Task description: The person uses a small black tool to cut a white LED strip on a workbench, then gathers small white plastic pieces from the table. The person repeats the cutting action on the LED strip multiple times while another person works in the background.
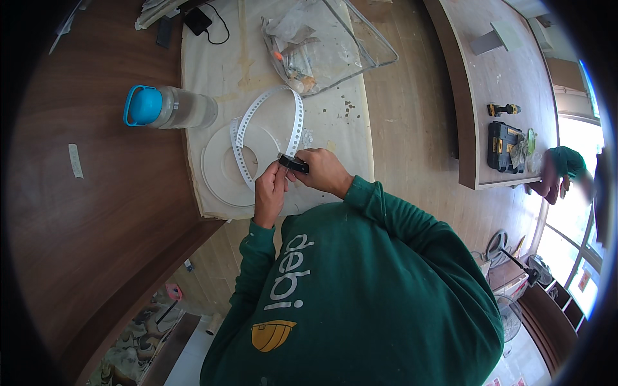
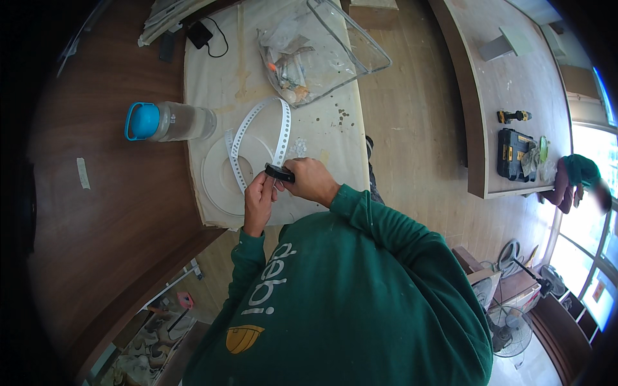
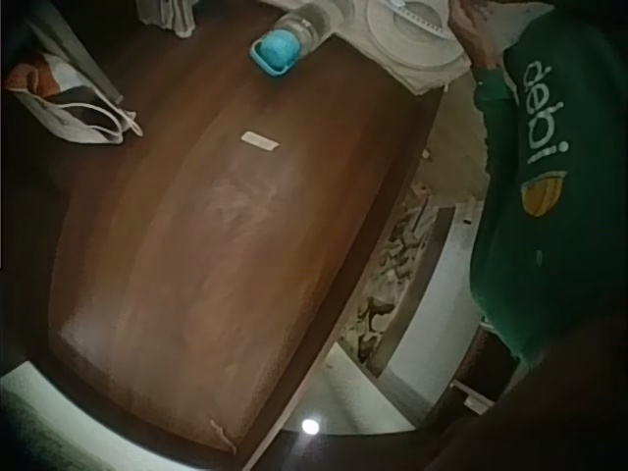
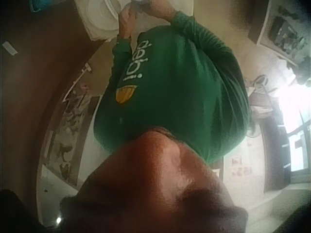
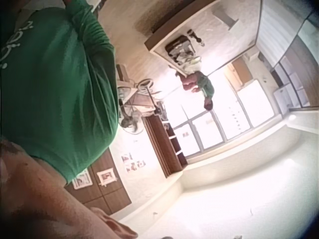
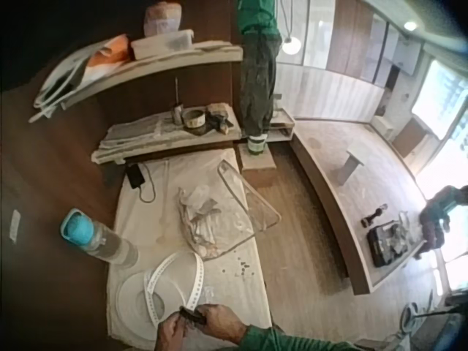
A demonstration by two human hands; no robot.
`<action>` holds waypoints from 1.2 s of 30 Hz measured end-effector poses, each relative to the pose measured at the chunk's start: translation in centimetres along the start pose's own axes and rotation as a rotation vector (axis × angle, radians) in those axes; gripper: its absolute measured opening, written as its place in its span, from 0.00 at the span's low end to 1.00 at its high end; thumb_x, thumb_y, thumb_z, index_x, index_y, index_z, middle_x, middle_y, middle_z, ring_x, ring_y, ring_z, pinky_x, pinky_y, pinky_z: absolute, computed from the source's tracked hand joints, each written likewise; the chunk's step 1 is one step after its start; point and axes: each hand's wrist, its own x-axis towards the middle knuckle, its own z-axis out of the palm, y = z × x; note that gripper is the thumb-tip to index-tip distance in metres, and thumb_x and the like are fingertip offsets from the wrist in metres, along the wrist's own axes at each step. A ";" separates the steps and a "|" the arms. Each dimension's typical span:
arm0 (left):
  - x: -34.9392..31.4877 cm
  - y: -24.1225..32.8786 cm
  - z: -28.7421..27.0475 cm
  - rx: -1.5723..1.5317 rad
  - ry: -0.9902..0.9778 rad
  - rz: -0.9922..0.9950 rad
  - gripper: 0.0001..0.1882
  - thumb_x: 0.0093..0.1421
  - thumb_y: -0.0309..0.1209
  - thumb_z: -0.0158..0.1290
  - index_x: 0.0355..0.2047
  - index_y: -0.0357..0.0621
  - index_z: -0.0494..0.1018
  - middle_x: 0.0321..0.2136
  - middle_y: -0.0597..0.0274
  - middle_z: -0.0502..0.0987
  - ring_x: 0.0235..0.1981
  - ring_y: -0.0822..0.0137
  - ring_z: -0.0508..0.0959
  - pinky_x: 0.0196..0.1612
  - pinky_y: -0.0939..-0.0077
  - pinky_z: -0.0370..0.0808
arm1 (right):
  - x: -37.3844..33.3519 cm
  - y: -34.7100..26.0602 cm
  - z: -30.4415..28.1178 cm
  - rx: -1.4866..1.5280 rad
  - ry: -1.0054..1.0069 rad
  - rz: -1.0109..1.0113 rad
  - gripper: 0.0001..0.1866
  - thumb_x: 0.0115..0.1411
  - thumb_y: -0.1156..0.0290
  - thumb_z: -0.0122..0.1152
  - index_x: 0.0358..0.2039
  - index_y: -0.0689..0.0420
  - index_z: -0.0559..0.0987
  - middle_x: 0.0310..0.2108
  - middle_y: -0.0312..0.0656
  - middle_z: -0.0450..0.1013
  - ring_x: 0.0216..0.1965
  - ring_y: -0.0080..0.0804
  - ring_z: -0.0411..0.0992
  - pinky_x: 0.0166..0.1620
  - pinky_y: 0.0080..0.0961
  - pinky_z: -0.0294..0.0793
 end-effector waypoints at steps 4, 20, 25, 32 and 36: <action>0.0 0.0 0.0 0.016 -0.003 0.004 0.13 0.79 0.30 0.45 0.39 0.38 0.77 0.27 0.68 0.77 0.24 0.80 0.68 0.28 0.80 0.66 | 0.1 0.3 0.2 0.019 0.014 -0.012 0.09 0.55 0.67 0.70 0.29 0.59 0.82 0.25 0.52 0.80 0.30 0.56 0.81 0.38 0.48 0.81; 0.4 -1.3 -0.5 0.041 -0.079 0.013 0.12 0.78 0.31 0.47 0.45 0.35 0.76 0.28 0.61 0.80 0.26 0.74 0.73 0.33 0.76 0.72 | -0.3 3.1 2.2 0.014 0.093 0.021 0.08 0.54 0.69 0.72 0.27 0.59 0.82 0.24 0.54 0.79 0.30 0.59 0.79 0.37 0.49 0.80; 0.4 -1.8 -0.4 -0.034 -0.065 -0.033 0.12 0.78 0.31 0.47 0.47 0.35 0.77 0.28 0.63 0.79 0.26 0.75 0.72 0.33 0.76 0.72 | 0.2 3.2 1.6 0.051 0.057 -0.006 0.09 0.53 0.69 0.73 0.29 0.60 0.81 0.26 0.54 0.79 0.32 0.59 0.80 0.39 0.49 0.79; 0.4 -1.4 0.0 -0.016 -0.021 -0.025 0.13 0.78 0.32 0.49 0.46 0.35 0.79 0.28 0.65 0.80 0.26 0.76 0.72 0.32 0.76 0.70 | 0.2 1.9 0.7 0.094 0.026 -0.043 0.09 0.54 0.72 0.73 0.29 0.62 0.80 0.28 0.52 0.79 0.33 0.56 0.79 0.39 0.45 0.79; 0.4 -1.1 -0.1 -0.012 -0.032 -0.030 0.13 0.78 0.32 0.48 0.44 0.35 0.79 0.29 0.65 0.81 0.27 0.77 0.72 0.32 0.78 0.70 | -0.1 1.7 0.6 0.141 0.000 0.009 0.08 0.54 0.73 0.72 0.29 0.62 0.80 0.28 0.52 0.79 0.33 0.57 0.79 0.39 0.46 0.79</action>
